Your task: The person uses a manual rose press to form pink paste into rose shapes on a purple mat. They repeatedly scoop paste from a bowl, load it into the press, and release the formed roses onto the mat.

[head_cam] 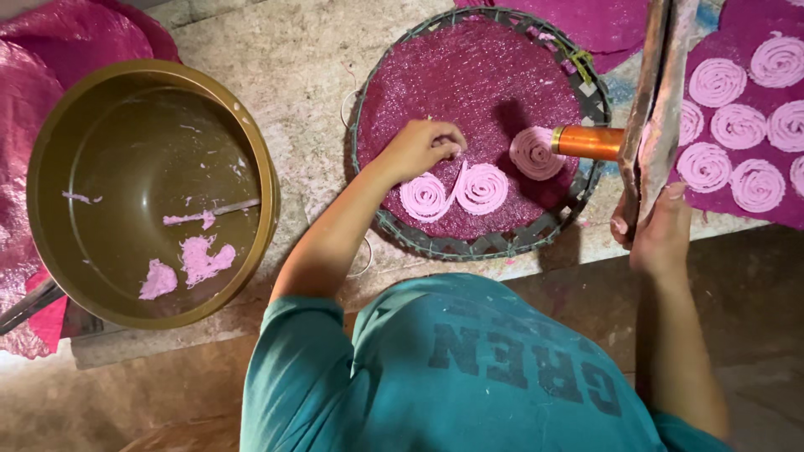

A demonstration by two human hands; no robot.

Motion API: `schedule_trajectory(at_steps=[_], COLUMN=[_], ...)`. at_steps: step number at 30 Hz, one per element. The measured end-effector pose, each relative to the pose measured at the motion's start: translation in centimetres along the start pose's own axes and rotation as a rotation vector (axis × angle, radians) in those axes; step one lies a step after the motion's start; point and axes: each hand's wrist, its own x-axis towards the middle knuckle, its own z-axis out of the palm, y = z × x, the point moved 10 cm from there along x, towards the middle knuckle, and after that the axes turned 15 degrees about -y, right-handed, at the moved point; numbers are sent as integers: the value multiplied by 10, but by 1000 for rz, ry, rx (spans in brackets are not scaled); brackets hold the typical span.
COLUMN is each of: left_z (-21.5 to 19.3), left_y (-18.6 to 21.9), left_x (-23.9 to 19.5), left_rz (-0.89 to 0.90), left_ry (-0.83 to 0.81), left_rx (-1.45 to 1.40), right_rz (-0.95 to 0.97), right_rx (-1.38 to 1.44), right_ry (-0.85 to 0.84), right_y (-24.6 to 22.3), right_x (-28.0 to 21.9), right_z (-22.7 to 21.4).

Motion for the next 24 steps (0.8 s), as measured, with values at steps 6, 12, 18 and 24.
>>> schedule_trajectory(at_steps=[6,12,18,24], left_z=[11,15,2,-9], left_y=[20,35,27,10], left_x=[-9,-9,-9,-23], left_rz=[81,61,58,-17], left_ry=[24,13,-3,31], left_rx=[334,480,331,357], right_rz=[-8,-40,-55,-74], right_rx=[40,99,96,135], right_ry=[1,7,41,36], right_y=[5,16,25,30], right_x=[-1,-2,-10,-9], right_z=[2,-7,-18,-18])
